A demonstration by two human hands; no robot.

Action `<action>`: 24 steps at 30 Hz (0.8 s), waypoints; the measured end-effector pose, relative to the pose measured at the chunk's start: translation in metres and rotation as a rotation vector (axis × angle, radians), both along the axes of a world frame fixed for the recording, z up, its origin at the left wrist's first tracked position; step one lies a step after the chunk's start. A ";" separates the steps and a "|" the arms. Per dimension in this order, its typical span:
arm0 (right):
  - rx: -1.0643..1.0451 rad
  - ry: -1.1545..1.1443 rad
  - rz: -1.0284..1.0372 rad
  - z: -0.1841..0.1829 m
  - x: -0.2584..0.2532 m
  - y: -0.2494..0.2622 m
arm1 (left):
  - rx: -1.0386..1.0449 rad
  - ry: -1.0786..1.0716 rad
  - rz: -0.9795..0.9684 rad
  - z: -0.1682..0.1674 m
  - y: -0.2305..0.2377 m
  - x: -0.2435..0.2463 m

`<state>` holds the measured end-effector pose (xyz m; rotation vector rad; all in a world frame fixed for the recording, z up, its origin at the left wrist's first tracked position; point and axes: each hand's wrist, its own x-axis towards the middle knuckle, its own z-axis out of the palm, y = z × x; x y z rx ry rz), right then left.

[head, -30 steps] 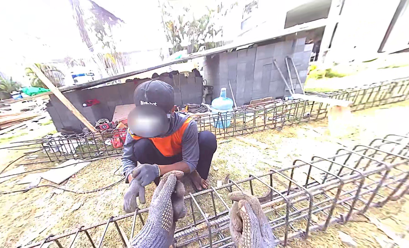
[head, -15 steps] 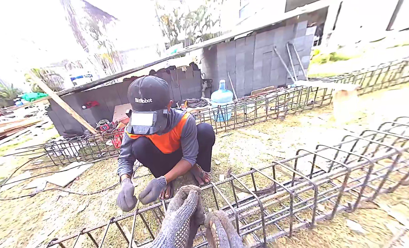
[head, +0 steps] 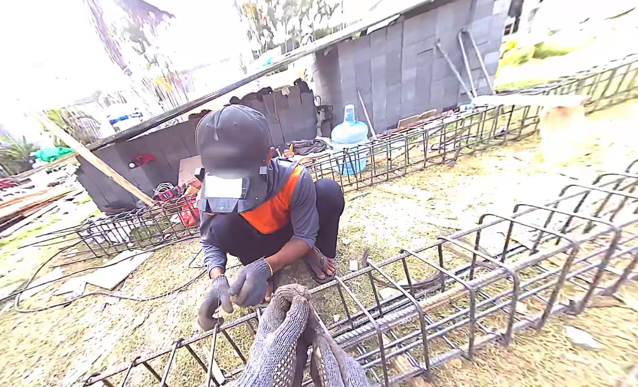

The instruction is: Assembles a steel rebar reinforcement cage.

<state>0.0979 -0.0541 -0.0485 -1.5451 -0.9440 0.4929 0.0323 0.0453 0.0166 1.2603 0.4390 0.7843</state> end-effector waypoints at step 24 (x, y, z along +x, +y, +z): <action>0.097 0.099 0.143 0.002 -0.022 0.008 | 0.095 -0.052 0.041 0.007 0.007 -0.008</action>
